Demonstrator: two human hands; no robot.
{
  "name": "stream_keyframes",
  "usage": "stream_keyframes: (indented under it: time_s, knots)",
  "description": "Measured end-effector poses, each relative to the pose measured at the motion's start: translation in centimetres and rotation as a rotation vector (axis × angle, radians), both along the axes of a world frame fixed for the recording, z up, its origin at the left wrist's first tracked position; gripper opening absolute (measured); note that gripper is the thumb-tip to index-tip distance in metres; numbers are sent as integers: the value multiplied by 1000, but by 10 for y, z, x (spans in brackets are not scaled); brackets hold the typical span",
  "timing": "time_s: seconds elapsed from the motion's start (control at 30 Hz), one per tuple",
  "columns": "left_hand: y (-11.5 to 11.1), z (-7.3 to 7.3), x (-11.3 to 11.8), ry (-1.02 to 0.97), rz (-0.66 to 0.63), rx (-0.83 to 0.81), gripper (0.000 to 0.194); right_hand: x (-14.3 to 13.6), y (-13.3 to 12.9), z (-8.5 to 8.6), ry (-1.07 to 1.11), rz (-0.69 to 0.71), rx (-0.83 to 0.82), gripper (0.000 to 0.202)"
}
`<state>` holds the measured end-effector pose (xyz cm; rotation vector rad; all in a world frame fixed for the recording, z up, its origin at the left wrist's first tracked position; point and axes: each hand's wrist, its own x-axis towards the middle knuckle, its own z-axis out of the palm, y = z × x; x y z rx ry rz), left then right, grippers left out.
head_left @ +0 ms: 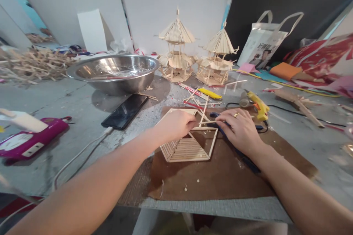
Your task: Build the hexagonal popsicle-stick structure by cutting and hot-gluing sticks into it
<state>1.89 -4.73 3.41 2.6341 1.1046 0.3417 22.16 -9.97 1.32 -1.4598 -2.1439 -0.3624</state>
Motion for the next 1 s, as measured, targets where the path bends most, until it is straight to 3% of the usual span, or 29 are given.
stream_keyframes:
  time_s: [0.13,0.2,0.33,0.4,0.63,0.83,1.0]
  knots:
    - [6,0,-3,-85,88,9,27,11,2,9,108,-136,107,22]
    - [9,1,-5,-157,137,-7,28,18,4,14,64,-187,-51,28]
    - [14,4,-7,-268,214,-46,30,27,4,17,-160,-230,-561,47]
    - [15,5,-8,-294,237,-70,31,27,1,17,-234,-231,-696,53]
    - [19,0,-11,-427,253,-161,32,16,-11,19,-298,-174,-702,31]
    - [20,-6,-8,-698,215,-446,28,26,1,20,39,-220,-709,21]
    - [20,-5,-6,-941,199,-729,25,30,6,20,562,-223,-564,28]
